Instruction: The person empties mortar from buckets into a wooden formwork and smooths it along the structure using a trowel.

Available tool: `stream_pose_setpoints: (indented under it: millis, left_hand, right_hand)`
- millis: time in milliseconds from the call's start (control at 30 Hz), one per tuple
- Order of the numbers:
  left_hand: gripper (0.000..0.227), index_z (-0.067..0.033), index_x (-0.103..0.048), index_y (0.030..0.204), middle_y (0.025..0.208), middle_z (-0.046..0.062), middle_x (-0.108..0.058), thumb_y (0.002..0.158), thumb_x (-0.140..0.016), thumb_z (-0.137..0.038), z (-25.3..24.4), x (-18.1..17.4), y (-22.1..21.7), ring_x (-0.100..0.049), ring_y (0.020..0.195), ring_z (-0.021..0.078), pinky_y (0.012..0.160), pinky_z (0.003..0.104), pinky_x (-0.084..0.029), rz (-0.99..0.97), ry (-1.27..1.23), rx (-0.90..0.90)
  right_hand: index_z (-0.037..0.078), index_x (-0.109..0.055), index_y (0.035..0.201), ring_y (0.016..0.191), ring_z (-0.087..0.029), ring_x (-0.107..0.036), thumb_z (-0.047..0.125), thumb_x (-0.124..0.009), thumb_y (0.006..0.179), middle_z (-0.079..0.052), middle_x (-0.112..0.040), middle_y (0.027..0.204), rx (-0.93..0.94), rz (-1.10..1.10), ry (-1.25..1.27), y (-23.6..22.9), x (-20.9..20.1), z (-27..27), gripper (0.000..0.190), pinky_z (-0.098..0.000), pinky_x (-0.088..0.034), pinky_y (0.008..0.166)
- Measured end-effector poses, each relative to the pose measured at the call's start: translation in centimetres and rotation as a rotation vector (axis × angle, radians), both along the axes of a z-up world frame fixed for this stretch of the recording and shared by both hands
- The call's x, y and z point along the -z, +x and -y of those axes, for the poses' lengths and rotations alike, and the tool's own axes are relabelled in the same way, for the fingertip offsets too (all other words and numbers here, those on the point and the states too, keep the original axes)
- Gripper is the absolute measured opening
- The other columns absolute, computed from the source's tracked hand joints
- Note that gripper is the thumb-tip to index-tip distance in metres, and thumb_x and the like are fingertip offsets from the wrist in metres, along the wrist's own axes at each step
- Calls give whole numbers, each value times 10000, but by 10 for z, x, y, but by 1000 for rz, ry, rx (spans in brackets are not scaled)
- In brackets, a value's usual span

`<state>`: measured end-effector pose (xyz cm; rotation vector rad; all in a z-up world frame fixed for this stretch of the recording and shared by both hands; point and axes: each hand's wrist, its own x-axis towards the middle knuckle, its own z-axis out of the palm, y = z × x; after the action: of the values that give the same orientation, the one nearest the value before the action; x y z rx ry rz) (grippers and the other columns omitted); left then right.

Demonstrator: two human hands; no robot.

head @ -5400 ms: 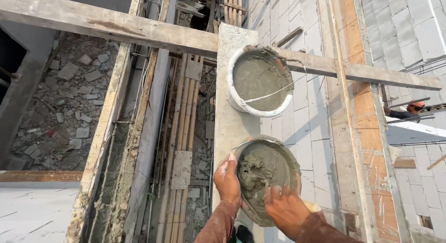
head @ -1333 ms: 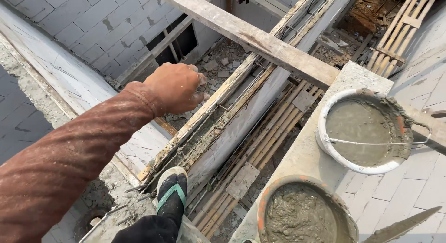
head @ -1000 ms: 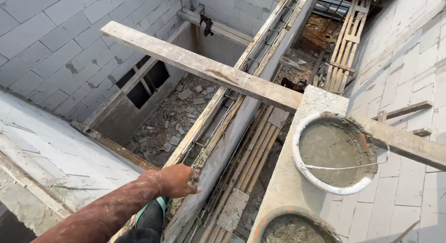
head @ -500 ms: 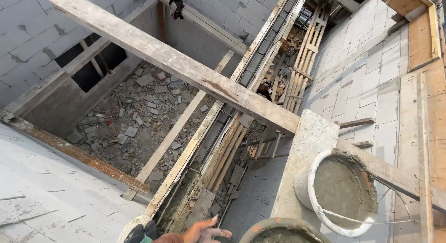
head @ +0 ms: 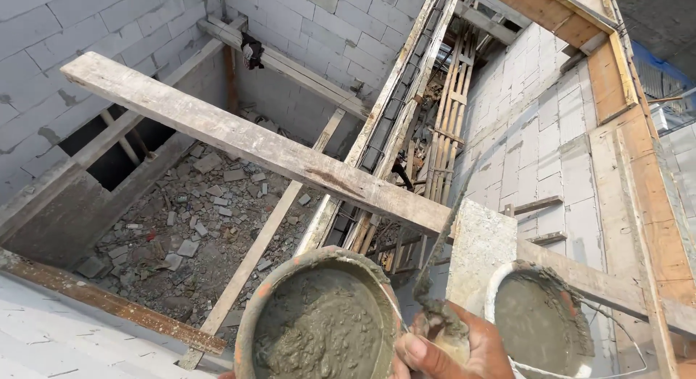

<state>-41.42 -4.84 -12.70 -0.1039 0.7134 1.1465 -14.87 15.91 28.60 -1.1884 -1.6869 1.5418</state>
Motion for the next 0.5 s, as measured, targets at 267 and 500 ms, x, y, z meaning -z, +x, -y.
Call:
stream_pose_setpoints:
  millis: [267,500]
  left_hand:
    - [858,-132,-575,1428,1297,144,-647,826,-575,-744,-171,-189,-96,-627,1136,314,993,571,-469,14,-39,-380]
    - [865,-121,-569,1417,1342,157,-666,740,-624,-656,-237,-177,-128,-656,1190,330,1007,589,-495,-277,21,-325]
  right_hand:
    - [-63,-624,1140,715,-171,-726,266,-730,898,-73,-685,860,-220,96,-157,-109,-34,-74,422,-356,-616,640]
    - [9,-543,1229,720,-196,-728,203,-737,870,-58,-671,897,-44,21,-172,-132,27,-123,452,-372,-670,658]
